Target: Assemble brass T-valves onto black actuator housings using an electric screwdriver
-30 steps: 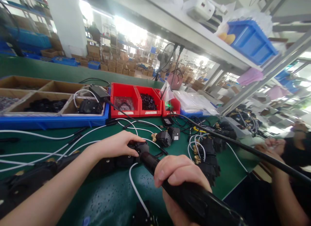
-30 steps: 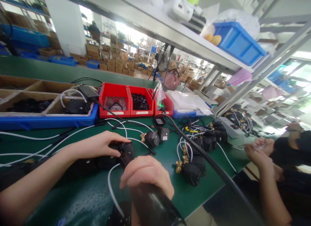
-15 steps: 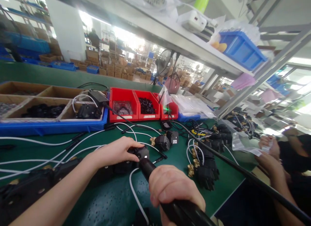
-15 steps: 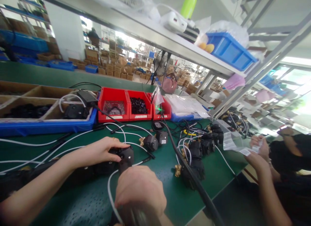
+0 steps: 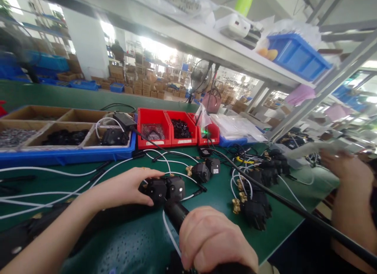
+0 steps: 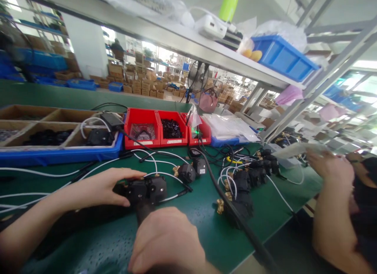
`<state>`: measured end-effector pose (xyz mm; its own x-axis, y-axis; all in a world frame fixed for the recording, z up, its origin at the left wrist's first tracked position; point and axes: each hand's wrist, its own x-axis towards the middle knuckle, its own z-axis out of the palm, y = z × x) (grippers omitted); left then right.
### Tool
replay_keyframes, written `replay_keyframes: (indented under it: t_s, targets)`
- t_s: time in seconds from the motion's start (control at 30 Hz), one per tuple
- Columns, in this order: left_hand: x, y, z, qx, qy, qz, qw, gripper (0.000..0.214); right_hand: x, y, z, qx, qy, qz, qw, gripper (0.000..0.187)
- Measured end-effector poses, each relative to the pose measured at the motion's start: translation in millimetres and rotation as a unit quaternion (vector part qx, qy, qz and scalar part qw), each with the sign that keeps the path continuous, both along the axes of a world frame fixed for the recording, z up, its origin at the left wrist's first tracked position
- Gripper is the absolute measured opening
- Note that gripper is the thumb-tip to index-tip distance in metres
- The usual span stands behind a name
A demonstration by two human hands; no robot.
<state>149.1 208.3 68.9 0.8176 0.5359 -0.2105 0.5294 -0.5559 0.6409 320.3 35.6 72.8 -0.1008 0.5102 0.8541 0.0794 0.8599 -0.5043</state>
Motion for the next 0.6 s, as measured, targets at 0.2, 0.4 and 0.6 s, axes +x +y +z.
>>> replay_keyframes:
  t_s: [0.2,0.4,0.6]
  targets:
    - [-11,-1,-3.9,-0.010,-0.036,-0.011,0.999,0.058,-14,8,8.7,-0.011,-0.009,0.028,1.000,0.045]
    - [-7,4,-15.9,-0.013,-0.049,-0.008,0.999,0.055,-19,14,2.3,-0.008,-0.031,0.022,0.999,0.047]
    - [-6,4,-19.3,-0.025,-0.055,-0.007,0.998,0.054,-18,16,-0.7,-0.017,-0.051,0.015,0.998,0.045]
